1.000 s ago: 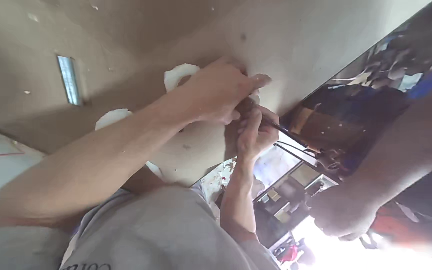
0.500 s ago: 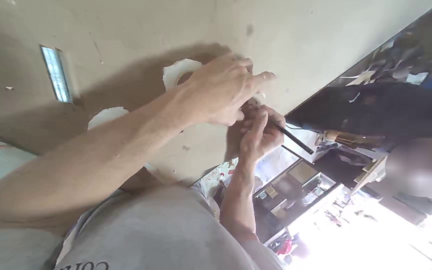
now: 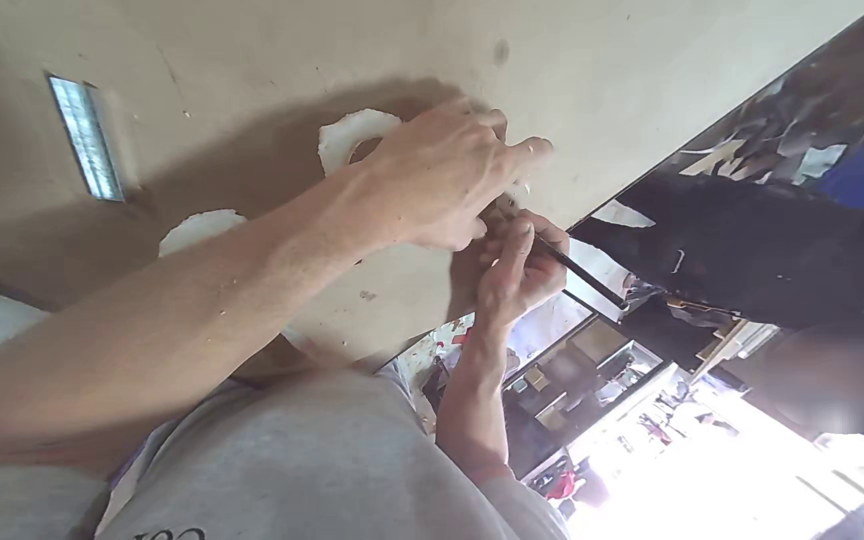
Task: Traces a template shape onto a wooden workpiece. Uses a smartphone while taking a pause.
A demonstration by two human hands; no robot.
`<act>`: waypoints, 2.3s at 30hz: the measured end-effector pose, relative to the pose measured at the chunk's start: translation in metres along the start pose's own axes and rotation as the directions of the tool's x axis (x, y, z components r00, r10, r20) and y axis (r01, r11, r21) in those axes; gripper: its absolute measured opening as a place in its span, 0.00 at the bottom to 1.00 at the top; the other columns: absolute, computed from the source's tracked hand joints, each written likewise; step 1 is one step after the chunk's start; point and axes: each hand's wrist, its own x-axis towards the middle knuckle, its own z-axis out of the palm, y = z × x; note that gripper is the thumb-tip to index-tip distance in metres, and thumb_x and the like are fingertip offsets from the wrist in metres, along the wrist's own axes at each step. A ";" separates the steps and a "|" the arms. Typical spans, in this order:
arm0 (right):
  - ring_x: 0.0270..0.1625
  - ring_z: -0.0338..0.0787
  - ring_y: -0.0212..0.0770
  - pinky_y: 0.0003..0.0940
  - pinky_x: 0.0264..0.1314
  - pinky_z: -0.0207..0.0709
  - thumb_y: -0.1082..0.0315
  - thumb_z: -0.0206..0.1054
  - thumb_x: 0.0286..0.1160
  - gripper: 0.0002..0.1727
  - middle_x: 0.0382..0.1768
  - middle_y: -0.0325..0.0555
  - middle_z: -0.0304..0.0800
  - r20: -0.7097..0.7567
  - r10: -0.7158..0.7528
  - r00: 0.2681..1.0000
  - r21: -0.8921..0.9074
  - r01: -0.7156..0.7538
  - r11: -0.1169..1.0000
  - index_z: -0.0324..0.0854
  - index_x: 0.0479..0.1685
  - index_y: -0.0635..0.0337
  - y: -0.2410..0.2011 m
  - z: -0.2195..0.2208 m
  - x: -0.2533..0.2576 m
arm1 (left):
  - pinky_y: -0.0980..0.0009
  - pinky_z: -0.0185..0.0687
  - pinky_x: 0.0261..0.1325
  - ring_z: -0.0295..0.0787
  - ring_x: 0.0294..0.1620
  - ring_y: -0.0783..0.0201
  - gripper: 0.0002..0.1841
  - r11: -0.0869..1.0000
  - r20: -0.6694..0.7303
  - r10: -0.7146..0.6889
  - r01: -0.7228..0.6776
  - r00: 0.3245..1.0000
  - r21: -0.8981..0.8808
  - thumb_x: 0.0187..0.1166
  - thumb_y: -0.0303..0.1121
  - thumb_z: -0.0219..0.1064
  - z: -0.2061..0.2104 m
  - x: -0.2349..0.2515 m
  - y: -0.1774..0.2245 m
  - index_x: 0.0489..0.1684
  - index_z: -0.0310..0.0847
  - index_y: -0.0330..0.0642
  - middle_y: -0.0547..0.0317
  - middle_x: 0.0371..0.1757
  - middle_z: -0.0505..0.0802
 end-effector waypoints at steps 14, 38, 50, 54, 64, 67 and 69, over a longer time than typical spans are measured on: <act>0.17 0.87 0.32 0.27 0.16 0.84 0.73 0.54 0.88 0.08 0.20 0.40 0.86 -0.183 0.096 0.978 0.053 -0.088 0.995 0.76 0.41 0.65 -0.001 -0.007 -0.009 | 0.48 0.67 0.76 0.83 0.71 0.49 0.46 1.000 0.007 -0.009 0.009 1.000 0.006 0.63 0.47 0.81 0.000 0.001 0.000 0.89 0.63 0.58 0.58 0.64 0.92; 0.45 0.95 0.35 0.34 0.50 0.91 0.56 0.49 0.94 0.22 0.39 0.45 0.94 -0.142 -0.233 0.962 -0.158 0.211 0.965 0.83 0.49 0.64 -0.011 -0.006 -0.045 | 0.48 0.69 0.78 0.83 0.72 0.53 0.42 0.999 0.004 -0.015 0.015 1.000 -0.030 0.68 0.44 0.78 -0.003 0.000 0.001 0.88 0.63 0.58 0.63 0.69 0.90; 0.47 0.92 0.43 0.37 0.51 0.85 0.68 0.62 0.76 0.13 0.36 0.46 0.94 -0.169 -0.216 0.962 -0.301 0.158 0.940 0.94 0.43 0.58 -0.006 0.014 -0.070 | 0.48 0.81 0.68 0.89 0.60 0.55 0.22 0.980 0.110 -0.197 0.197 0.974 0.010 0.90 0.40 0.55 -0.013 0.033 0.027 0.80 0.76 0.47 0.52 0.60 0.90; 0.45 0.92 0.42 0.37 0.47 0.85 0.68 0.63 0.73 0.12 0.36 0.43 0.94 -0.216 -0.193 0.957 -0.283 0.128 0.951 0.94 0.43 0.55 -0.005 0.015 -0.071 | 0.48 0.80 0.69 0.85 0.64 0.50 0.24 0.975 0.139 -0.207 0.193 0.968 0.106 0.84 0.48 0.66 -0.004 0.047 0.036 0.74 0.82 0.47 0.45 0.68 0.84; 0.47 0.93 0.43 0.40 0.45 0.85 0.64 0.62 0.75 0.13 0.39 0.41 0.95 -0.216 -0.176 0.960 -0.275 0.113 0.955 0.94 0.45 0.51 -0.006 0.015 -0.070 | 0.41 0.74 0.75 0.82 0.73 0.46 0.27 0.948 0.232 -0.208 0.139 0.950 0.285 0.77 0.38 0.69 0.001 0.067 0.057 0.77 0.76 0.45 0.45 0.70 0.87; 0.47 0.93 0.43 0.39 0.44 0.85 0.63 0.64 0.74 0.12 0.39 0.41 0.95 -0.223 -0.183 0.958 -0.289 0.115 0.951 0.94 0.45 0.49 -0.005 0.015 -0.070 | 0.40 0.75 0.75 0.84 0.72 0.47 0.25 0.938 0.273 -0.177 0.077 0.946 0.339 0.77 0.41 0.68 -0.007 0.071 0.053 0.74 0.79 0.46 0.46 0.69 0.89; 0.45 0.92 0.43 0.39 0.44 0.85 0.64 0.64 0.73 0.11 0.37 0.41 0.94 -0.238 -0.190 0.953 -0.284 0.119 0.951 0.94 0.44 0.50 -0.005 0.016 -0.069 | 0.43 0.74 0.76 0.83 0.73 0.47 0.25 0.940 0.299 -0.139 0.031 0.944 0.339 0.77 0.40 0.68 -0.010 0.072 0.049 0.74 0.80 0.45 0.45 0.69 0.88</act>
